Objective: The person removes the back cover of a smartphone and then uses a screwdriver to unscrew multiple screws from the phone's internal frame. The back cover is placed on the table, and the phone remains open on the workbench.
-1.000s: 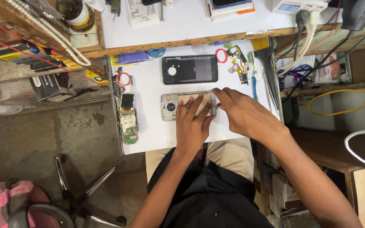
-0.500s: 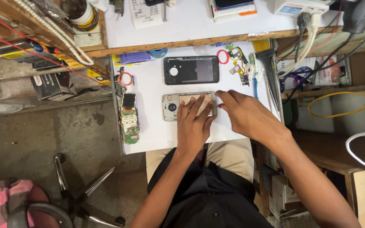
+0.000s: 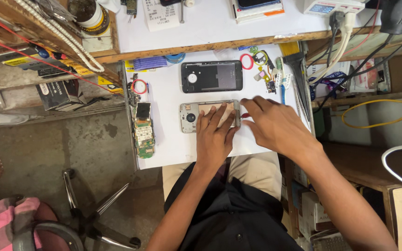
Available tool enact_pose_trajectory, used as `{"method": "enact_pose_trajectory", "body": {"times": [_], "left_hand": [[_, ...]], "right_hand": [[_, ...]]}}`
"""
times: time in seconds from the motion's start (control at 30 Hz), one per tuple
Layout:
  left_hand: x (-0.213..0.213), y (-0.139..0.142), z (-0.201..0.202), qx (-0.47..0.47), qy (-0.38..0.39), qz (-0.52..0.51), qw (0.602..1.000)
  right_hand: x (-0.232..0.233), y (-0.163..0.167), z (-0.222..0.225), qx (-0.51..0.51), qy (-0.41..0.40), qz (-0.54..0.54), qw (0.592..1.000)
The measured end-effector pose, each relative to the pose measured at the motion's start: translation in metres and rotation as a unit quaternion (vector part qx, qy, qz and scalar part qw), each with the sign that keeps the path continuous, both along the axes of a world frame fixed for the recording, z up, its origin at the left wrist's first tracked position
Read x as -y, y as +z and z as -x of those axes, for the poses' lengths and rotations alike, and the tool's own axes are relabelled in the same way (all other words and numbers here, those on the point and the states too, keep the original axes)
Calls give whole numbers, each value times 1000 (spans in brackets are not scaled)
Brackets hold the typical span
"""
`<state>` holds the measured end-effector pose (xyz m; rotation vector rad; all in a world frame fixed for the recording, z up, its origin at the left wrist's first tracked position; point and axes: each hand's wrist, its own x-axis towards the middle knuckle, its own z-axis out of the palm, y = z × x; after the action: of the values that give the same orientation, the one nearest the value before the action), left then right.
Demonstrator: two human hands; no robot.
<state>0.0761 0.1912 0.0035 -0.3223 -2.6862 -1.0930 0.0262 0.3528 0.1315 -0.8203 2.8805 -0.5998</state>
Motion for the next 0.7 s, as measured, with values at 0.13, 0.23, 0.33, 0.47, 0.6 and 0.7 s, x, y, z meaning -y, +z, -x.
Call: {"method": "enact_pose_trajectory", "body": {"times": [0.13,0.23,0.33,0.47,0.6,0.7], "left_hand": [[0,0,0,2,-3,2,1000],[0,0,0,0,-2,0,1000],[0,0,0,0,0,1,1000],[0,-1,-1,0,-1,2,1000],[1,-2,-1,0,-3,-1,1000],[1,-2,-1,-2,-1,-1,1000]], "right_hand": [[0,0,0,11,-16,-19,1000],[1,3,0,8,-11,-9,1000],[1,6,2,7,-25,-42,999],[2,3,3,-14,-20,1,1000],[6,-6,2,56,-92,-42,993],[4,-9,-1,19,-53,64,996]]}}
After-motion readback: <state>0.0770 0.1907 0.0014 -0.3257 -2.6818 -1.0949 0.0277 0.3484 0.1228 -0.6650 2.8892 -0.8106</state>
